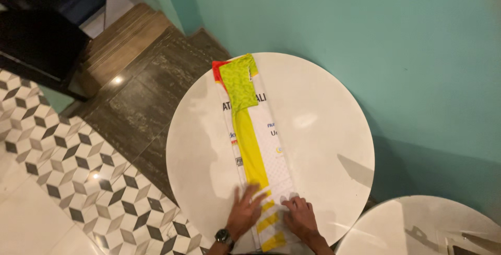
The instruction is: The person folds shirts by hand on a white table and places them into a cabinet.
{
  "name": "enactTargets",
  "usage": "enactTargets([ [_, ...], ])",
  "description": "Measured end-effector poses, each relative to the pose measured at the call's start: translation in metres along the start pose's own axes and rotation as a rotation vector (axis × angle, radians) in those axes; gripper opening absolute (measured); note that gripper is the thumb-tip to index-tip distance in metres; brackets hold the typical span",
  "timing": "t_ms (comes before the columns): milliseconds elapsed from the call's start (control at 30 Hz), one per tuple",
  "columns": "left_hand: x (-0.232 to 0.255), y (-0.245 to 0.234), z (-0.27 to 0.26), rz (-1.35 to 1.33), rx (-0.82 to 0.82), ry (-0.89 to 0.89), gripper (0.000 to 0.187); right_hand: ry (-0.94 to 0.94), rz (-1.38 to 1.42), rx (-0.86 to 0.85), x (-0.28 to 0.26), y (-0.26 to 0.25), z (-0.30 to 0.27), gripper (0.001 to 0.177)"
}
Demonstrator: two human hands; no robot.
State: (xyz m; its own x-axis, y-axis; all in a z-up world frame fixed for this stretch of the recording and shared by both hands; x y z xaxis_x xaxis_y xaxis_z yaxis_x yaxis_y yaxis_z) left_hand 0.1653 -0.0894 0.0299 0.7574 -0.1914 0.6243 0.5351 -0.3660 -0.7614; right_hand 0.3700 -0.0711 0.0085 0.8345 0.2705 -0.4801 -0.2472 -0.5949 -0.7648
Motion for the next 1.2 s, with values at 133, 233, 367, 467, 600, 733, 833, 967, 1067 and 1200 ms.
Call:
enactTargets([
  [133, 0.013, 0.035, -0.035, -0.041, -0.106, 0.057, 0.038, -0.124, -0.012, 0.076, -0.010, -0.009, -0.015, 0.043],
  [233, 0.014, 0.044, -0.054, 0.008, -0.089, 0.036, 0.032, -0.140, -0.072, 0.039, -0.012, 0.000, -0.030, 0.043],
  [367, 0.017, 0.045, -0.074, 0.013, -0.021, 0.049, 0.021, -0.201, -0.112, 0.078, -0.014, 0.016, -0.044, 0.037],
  [467, 0.023, 0.043, -0.090, 0.041, 0.004, 0.042, 0.021, -0.237, -0.097, 0.077, -0.016, 0.031, -0.055, 0.037],
  [600, 0.034, 0.032, -0.112, 0.020, -0.030, -0.031, 0.025, -0.224, -0.102, 0.006, -0.033, 0.043, -0.074, 0.042],
  [733, 0.049, 0.034, -0.140, -0.077, -0.172, -0.134, 0.063, -0.221, -0.145, -0.097, -0.052, 0.045, -0.100, 0.056],
  [833, 0.051, 0.054, -0.157, -0.025, -0.210, -0.168, 0.073, -0.133, -0.199, -0.240, -0.057, 0.062, -0.117, 0.088],
  [967, 0.042, 0.085, -0.162, 0.202, -0.076, -0.136, 0.067, -0.095, -0.327, -0.211, -0.039, 0.090, -0.127, 0.088],
  [1067, 0.038, 0.092, -0.170, 0.079, -0.084, -0.099, 0.063, -0.154, -0.330, -0.101, -0.022, 0.103, -0.126, 0.076],
  [1200, 0.041, 0.080, -0.178, -0.071, -0.081, -0.095, 0.036, -0.306, -0.273, 0.026, -0.009, 0.109, -0.134, 0.054],
])
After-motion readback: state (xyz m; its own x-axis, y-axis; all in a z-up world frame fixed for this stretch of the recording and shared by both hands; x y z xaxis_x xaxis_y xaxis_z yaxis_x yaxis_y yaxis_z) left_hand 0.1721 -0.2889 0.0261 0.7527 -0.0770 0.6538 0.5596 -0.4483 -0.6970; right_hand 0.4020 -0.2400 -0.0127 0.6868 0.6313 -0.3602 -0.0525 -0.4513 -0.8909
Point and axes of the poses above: each hand's wrist, its own z-axis towards the middle knuckle, its own y-axis out of the palm, x = y × z, the point moved 7 cm from there along z, towards the middle knuckle, and after that the axes turned 13 degrees about -x, right-handed, at the moved point
